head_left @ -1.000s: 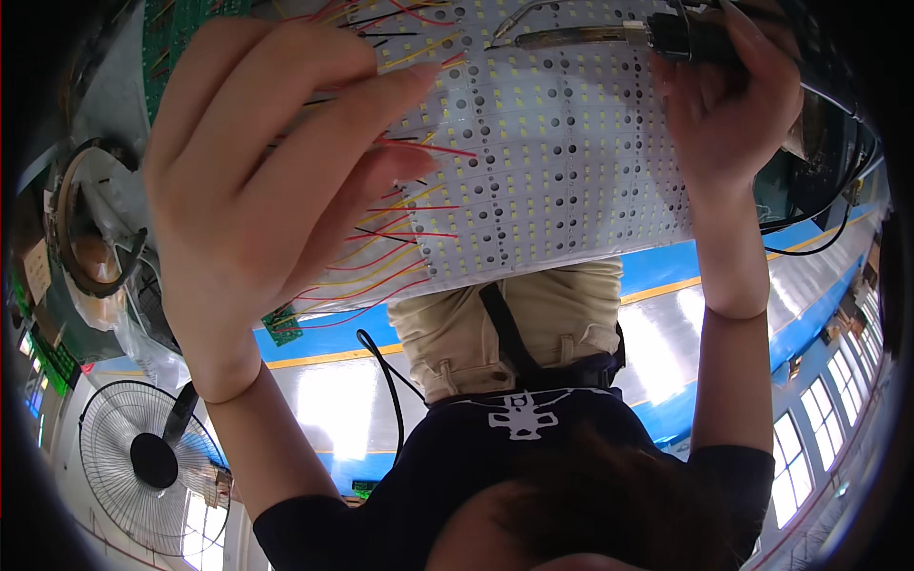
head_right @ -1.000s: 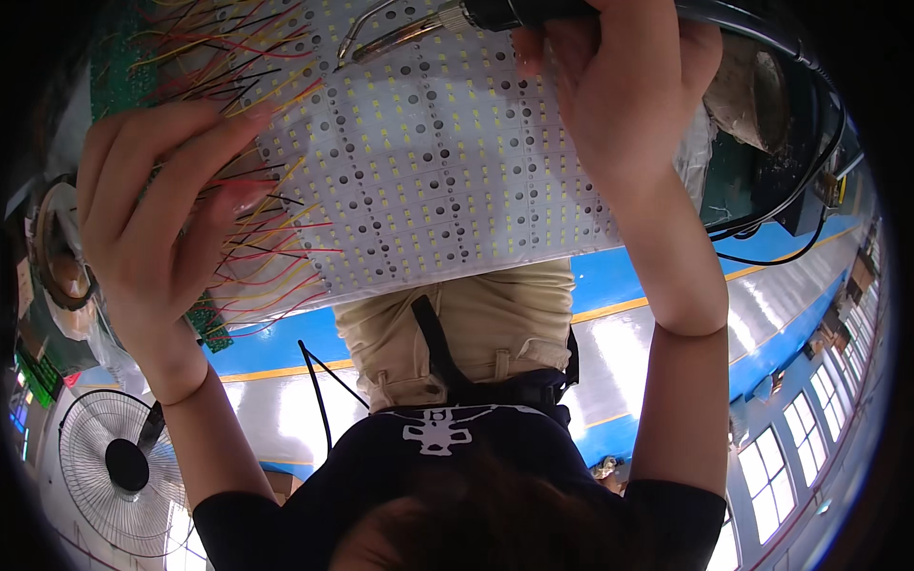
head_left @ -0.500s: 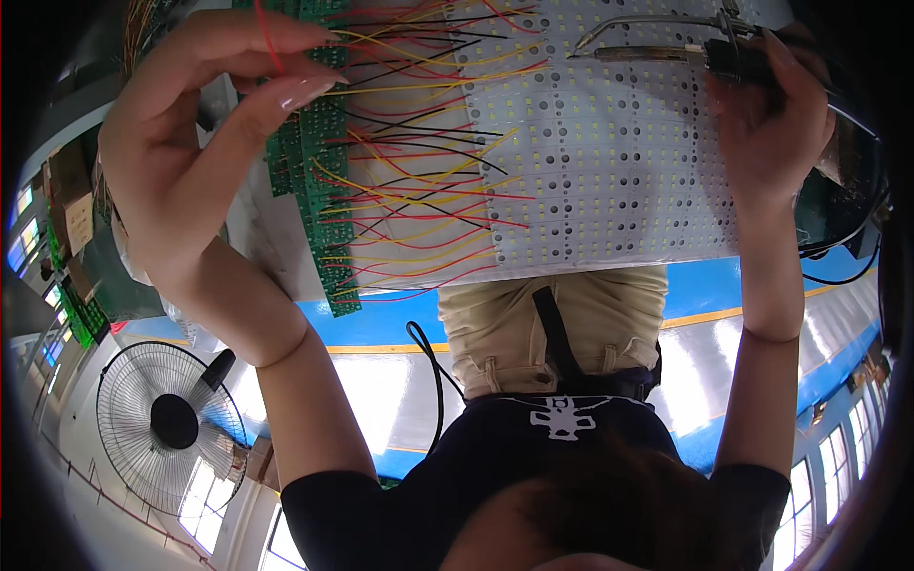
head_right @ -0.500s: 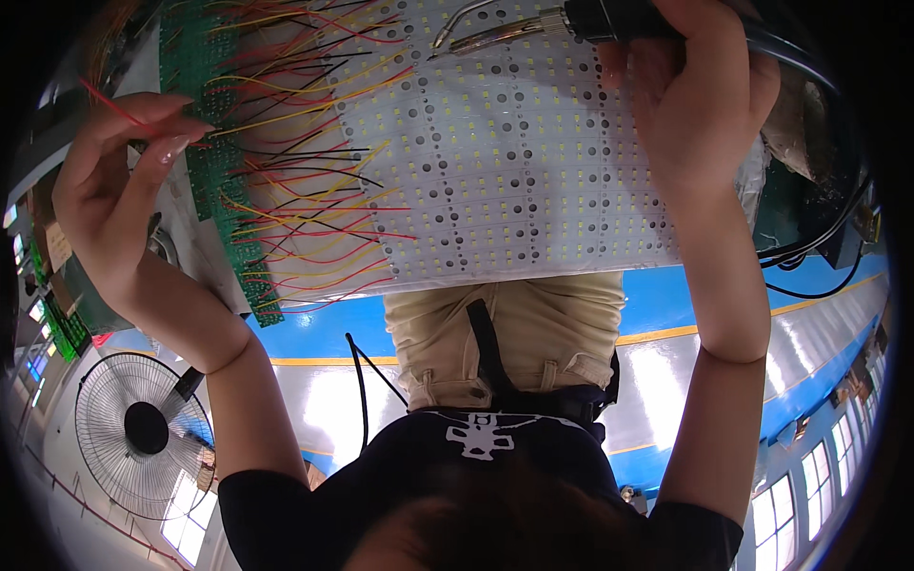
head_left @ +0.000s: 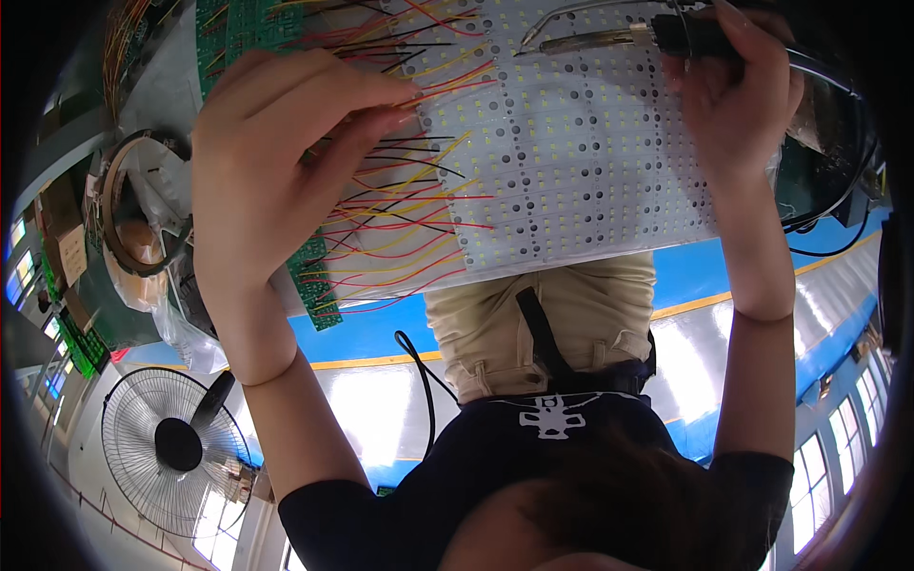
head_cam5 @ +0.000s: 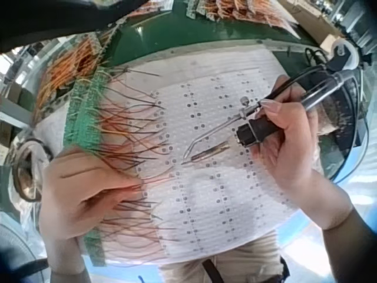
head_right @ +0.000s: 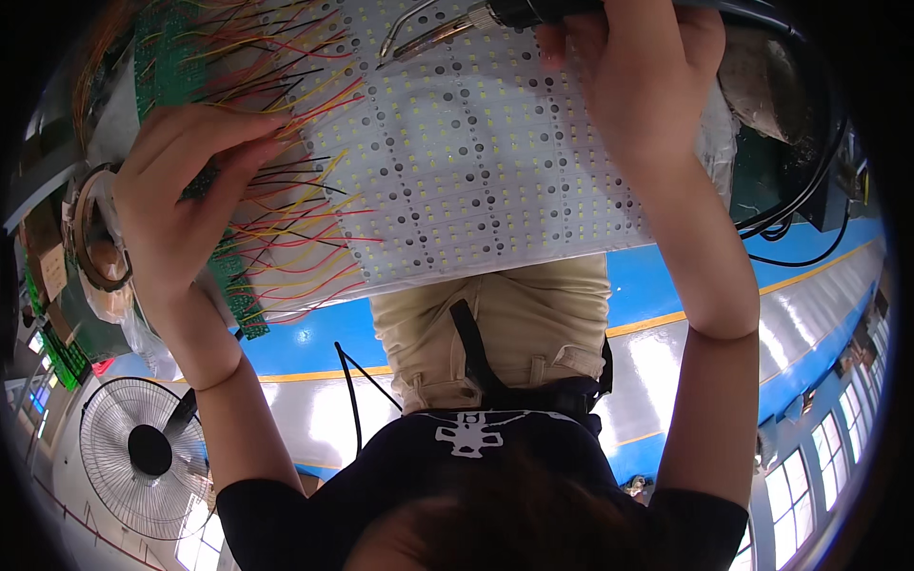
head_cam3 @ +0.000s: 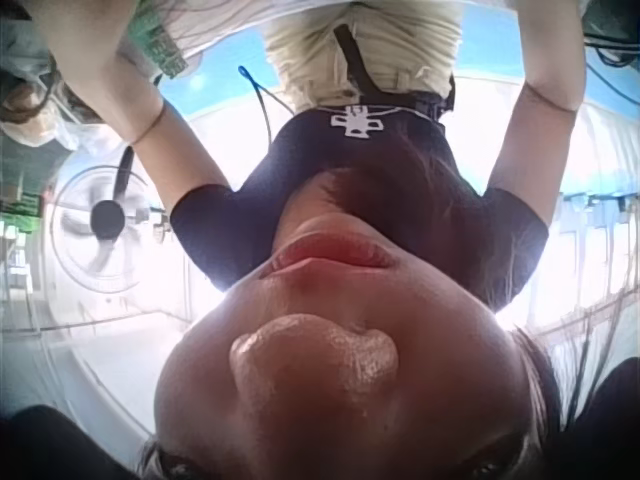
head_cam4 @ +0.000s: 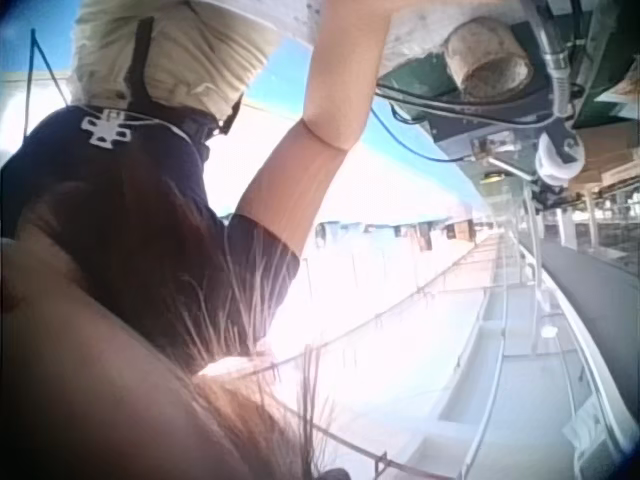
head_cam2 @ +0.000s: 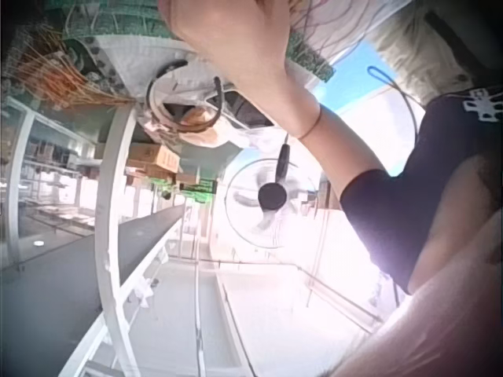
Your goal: The person aligns wires from circuit boards onto an LED panel by hand and solders them in place using a soldering iron.
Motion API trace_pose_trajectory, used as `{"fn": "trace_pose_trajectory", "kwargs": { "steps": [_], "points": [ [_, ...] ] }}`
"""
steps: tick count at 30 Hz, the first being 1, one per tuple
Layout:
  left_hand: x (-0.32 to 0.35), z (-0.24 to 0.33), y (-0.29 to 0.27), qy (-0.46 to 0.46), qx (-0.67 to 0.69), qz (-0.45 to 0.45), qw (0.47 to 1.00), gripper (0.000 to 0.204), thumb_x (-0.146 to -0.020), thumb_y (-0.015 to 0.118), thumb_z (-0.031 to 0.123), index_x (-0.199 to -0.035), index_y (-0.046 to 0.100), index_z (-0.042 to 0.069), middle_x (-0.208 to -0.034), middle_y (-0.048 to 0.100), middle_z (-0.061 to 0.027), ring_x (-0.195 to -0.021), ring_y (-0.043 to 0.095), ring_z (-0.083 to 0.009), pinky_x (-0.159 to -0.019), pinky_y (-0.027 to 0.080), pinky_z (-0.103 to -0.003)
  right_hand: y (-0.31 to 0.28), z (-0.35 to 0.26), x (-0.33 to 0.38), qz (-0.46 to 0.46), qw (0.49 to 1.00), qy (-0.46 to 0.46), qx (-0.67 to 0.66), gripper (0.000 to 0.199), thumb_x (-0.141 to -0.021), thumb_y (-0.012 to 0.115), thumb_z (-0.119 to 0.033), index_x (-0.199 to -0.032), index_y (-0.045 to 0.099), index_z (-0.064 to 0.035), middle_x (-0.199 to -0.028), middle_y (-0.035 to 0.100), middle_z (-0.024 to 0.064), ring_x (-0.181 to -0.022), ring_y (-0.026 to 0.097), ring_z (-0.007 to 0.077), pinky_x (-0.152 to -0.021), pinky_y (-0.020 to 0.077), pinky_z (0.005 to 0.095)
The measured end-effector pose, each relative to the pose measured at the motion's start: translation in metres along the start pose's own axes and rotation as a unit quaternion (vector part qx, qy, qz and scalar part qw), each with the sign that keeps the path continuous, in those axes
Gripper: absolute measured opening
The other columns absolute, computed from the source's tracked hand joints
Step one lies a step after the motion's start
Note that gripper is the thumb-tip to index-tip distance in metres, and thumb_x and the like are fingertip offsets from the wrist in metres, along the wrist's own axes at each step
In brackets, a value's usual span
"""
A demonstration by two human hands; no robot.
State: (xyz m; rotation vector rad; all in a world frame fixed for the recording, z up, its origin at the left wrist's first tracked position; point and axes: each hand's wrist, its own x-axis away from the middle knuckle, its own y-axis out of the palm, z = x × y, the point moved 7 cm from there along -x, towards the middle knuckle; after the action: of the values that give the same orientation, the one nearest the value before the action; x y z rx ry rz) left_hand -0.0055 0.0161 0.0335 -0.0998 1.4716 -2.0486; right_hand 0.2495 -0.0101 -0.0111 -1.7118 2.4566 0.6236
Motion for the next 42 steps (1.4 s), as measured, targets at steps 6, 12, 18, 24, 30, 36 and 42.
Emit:
{"fn": "trace_pose_trajectory", "kwargs": {
  "steps": [6,12,18,24,30,36,42],
  "points": [
    [0.002,0.002,0.008,-0.034,-0.021,-0.002,0.999,0.023,-0.074,0.083,-0.002,-0.093,0.077,0.008,-0.087,0.074,-0.0049,-0.080,0.067,-0.0215,-0.075,0.048,-0.032,0.004,0.001,0.001,-0.012,1.000,-0.003,0.026,0.020,-0.094,0.050,-0.012,-0.076,0.044,-0.0052,-0.045,0.034,-0.0029,-0.029,0.028,0.0083,-0.033,0.0385,0.0234],
    [0.001,0.003,0.011,-0.023,-0.029,-0.002,0.999,0.021,-0.073,0.083,-0.001,-0.089,0.074,0.008,-0.084,0.073,-0.0044,-0.078,0.067,-0.0213,-0.072,0.046,-0.033,0.000,0.005,-0.002,-0.054,0.999,0.002,0.006,0.021,-0.094,0.051,-0.013,-0.075,0.045,-0.0038,-0.048,0.037,-0.0014,-0.029,0.028,0.0078,-0.031,0.0376,0.0233],
    [0.003,0.004,0.012,0.004,-0.037,-0.009,0.999,0.021,-0.072,0.082,-0.001,-0.089,0.073,0.008,-0.083,0.072,-0.0036,-0.077,0.067,-0.0205,-0.072,0.044,-0.033,0.003,0.002,0.001,-0.027,0.999,-0.001,0.043,0.025,-0.094,0.054,-0.016,-0.074,0.047,-0.0013,-0.054,0.042,0.0016,-0.029,0.032,0.0078,-0.032,0.0403,0.0236],
    [0.002,0.006,0.011,0.013,-0.038,-0.003,0.999,0.021,-0.072,0.082,-0.001,-0.089,0.073,0.008,-0.083,0.071,-0.0037,-0.077,0.067,-0.0199,-0.072,0.044,-0.033,0.001,0.002,0.000,-0.064,0.993,-0.064,0.074,0.028,-0.094,0.056,-0.018,-0.074,0.049,0.0003,-0.060,0.046,0.0037,-0.030,0.036,0.0084,-0.032,0.0416,0.0224],
    [-0.001,0.009,0.010,0.006,-0.040,-0.007,0.999,0.020,-0.073,0.081,-0.002,-0.089,0.073,0.007,-0.084,0.072,-0.0036,-0.078,0.067,-0.0204,-0.073,0.045,-0.032,0.001,0.002,0.002,-0.045,0.995,-0.056,0.066,0.024,-0.092,0.054,-0.015,-0.074,0.049,0.0002,-0.060,0.046,0.0039,-0.030,0.037,0.0085,-0.031,0.0401,0.0218],
    [0.000,0.009,0.010,0.005,-0.053,-0.001,0.999,0.021,-0.074,0.080,-0.002,-0.091,0.074,0.008,-0.086,0.073,-0.0037,-0.080,0.067,-0.0215,-0.075,0.047,-0.033,0.005,0.000,0.001,-0.079,0.994,-0.049,0.065,0.022,-0.092,0.052,-0.013,-0.074,0.050,0.0001,-0.058,0.046,0.0035,-0.030,0.039,0.0091,-0.030,0.0398,0.0221],
    [0.001,0.009,0.010,-0.001,-0.057,0.008,0.998,0.020,-0.074,0.080,-0.002,-0.091,0.074,0.008,-0.085,0.073,-0.0037,-0.081,0.068,-0.0215,-0.076,0.047,-0.033,0.002,0.003,0.001,-0.049,0.996,-0.047,0.056,0.022,-0.092,0.052,-0.013,-0.074,0.050,0.0004,-0.058,0.046,0.0036,-0.030,0.039,0.0095,-0.030,0.0402,0.0225]
  ]
}}
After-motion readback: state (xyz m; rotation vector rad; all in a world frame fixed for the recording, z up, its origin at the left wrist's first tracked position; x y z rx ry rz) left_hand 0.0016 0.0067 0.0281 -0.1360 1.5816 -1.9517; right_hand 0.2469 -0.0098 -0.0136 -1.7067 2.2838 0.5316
